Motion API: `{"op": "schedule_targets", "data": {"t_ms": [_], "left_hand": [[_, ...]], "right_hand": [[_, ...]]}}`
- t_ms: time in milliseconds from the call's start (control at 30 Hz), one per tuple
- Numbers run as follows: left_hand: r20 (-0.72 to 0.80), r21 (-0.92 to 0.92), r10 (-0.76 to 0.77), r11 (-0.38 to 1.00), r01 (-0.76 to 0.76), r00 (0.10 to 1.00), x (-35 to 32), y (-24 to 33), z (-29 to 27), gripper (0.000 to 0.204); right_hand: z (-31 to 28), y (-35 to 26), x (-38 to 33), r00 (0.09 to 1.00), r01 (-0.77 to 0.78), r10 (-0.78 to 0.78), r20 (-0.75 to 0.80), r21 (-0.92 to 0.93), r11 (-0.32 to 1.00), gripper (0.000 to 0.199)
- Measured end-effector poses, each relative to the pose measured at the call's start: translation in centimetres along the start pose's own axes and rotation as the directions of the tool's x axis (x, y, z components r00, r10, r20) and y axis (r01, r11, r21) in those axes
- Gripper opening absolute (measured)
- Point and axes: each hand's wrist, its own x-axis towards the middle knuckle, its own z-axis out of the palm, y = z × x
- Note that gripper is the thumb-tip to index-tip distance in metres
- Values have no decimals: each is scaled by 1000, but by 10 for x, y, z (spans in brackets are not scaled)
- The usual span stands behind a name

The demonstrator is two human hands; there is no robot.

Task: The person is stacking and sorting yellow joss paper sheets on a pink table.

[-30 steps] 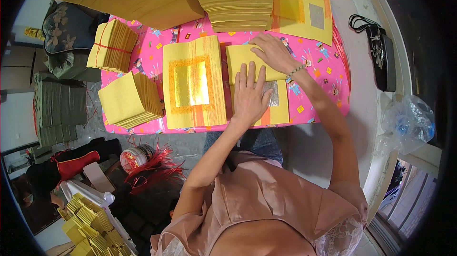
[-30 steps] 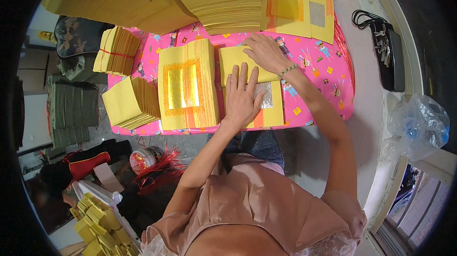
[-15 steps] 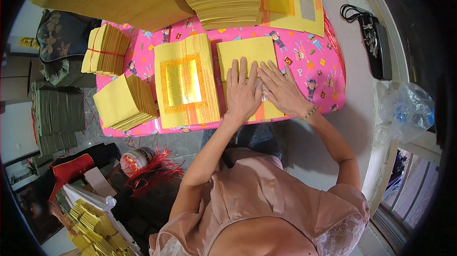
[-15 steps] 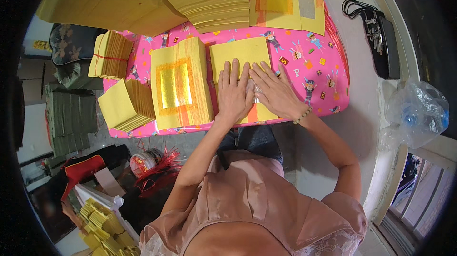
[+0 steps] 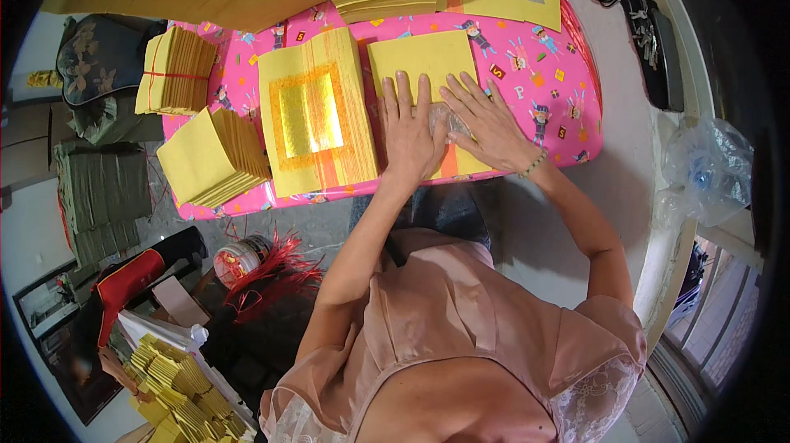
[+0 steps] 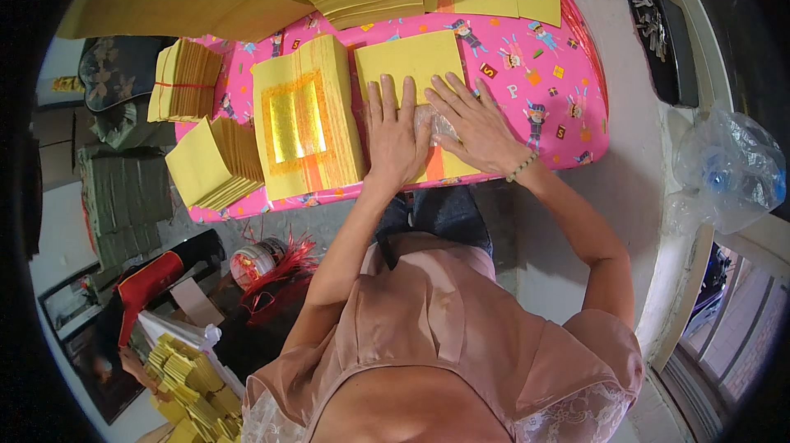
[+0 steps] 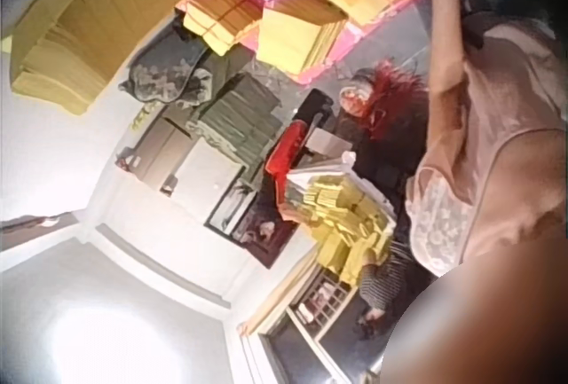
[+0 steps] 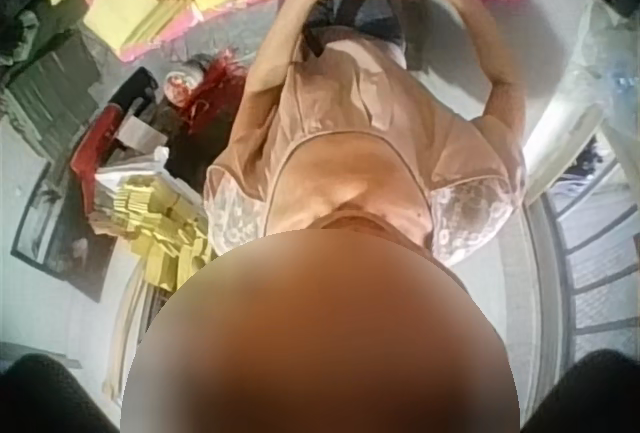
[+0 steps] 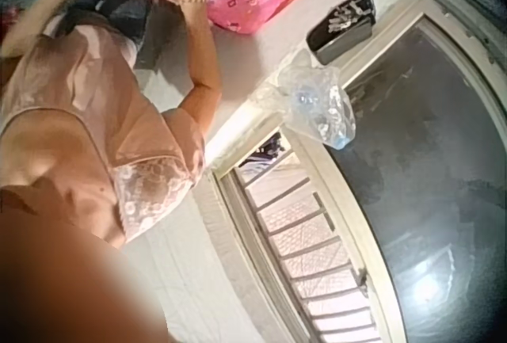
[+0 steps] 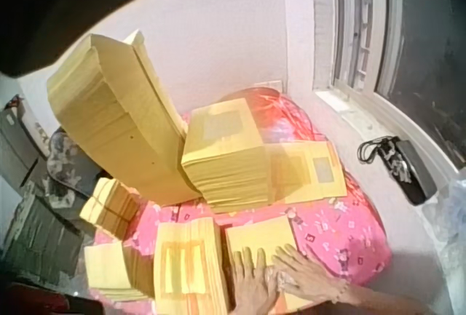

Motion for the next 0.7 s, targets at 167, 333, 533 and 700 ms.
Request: {"op": "schedule_targets", "data": {"t_ms": [167, 333, 533, 700], "left_hand": [[-1, 2, 15, 1000, -15, 1000, -1, -4, -1, 62], [-84, -70, 35, 997, -41, 996, -10, 7, -16, 59], [86, -793, -307, 555, 252, 948, -16, 26, -16, 39], [424, -904, -405, -248, 349, 810, 10, 10, -17, 34]], "right_hand": [[-5, 4, 6, 998, 22, -27, -65, -72, 997, 56], [-8, 19, 27, 981, 17, -17, -191, 1, 1000, 44], [-2, 45, 40, 856, 256, -334, -394, -238, 937, 35], [-9, 32, 21, 856, 248, -344, -386, -276, 929, 38]]}}
